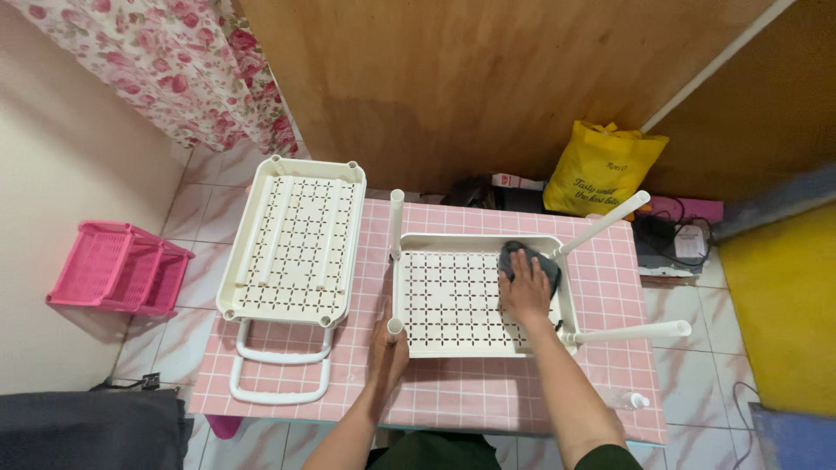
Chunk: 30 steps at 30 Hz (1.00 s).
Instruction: The person assembles a white plastic storage rack by inserting legs into the trays and stacking them. They then wipe the surface of the assembled rack with a dark cloth.
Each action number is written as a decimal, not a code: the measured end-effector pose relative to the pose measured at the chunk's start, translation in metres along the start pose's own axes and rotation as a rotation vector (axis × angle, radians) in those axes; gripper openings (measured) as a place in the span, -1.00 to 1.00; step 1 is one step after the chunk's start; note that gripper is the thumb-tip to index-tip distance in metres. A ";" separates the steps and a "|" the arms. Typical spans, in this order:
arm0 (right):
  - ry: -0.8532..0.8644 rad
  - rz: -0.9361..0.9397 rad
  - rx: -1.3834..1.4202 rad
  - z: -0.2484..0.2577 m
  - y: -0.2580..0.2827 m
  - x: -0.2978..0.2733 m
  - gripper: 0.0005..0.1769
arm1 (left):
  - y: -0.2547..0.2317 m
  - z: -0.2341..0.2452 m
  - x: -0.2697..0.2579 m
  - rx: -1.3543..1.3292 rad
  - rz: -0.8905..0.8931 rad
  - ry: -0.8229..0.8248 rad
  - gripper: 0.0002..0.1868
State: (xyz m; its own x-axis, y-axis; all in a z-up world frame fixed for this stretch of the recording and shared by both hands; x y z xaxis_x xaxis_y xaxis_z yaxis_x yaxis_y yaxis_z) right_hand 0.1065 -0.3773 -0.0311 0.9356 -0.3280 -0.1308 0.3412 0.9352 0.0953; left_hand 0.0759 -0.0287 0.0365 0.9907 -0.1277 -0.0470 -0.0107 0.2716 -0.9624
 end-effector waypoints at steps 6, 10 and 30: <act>0.234 -0.180 -0.201 -0.003 0.011 -0.027 -0.13 | 0.022 -0.008 0.001 -0.019 0.146 0.014 -0.69; 0.426 0.043 -0.246 -0.021 0.087 -0.060 -0.13 | -0.002 -0.001 -0.001 -0.095 -0.165 -0.032 -0.44; -0.004 0.024 -0.064 0.021 0.032 0.011 -0.38 | 0.032 -0.004 -0.001 0.048 0.254 -0.062 -0.66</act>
State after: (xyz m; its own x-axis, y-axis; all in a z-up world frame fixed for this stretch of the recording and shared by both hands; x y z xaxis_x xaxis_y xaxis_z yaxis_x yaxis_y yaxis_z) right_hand 0.1297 -0.3535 -0.0083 0.9438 -0.3059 -0.1253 0.3123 0.9494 0.0347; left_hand 0.0743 -0.0236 0.0044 0.9634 0.0085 -0.2681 -0.2555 0.3328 -0.9077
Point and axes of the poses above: each hand's wrist, its own x-axis towards the middle knuckle, its own z-axis out of the back of the hand, y = z × x, the point moved 9 cm from there along x, towards the middle knuckle, and after that the axes turned 5 degrees about -x, right-handed, at the moved point
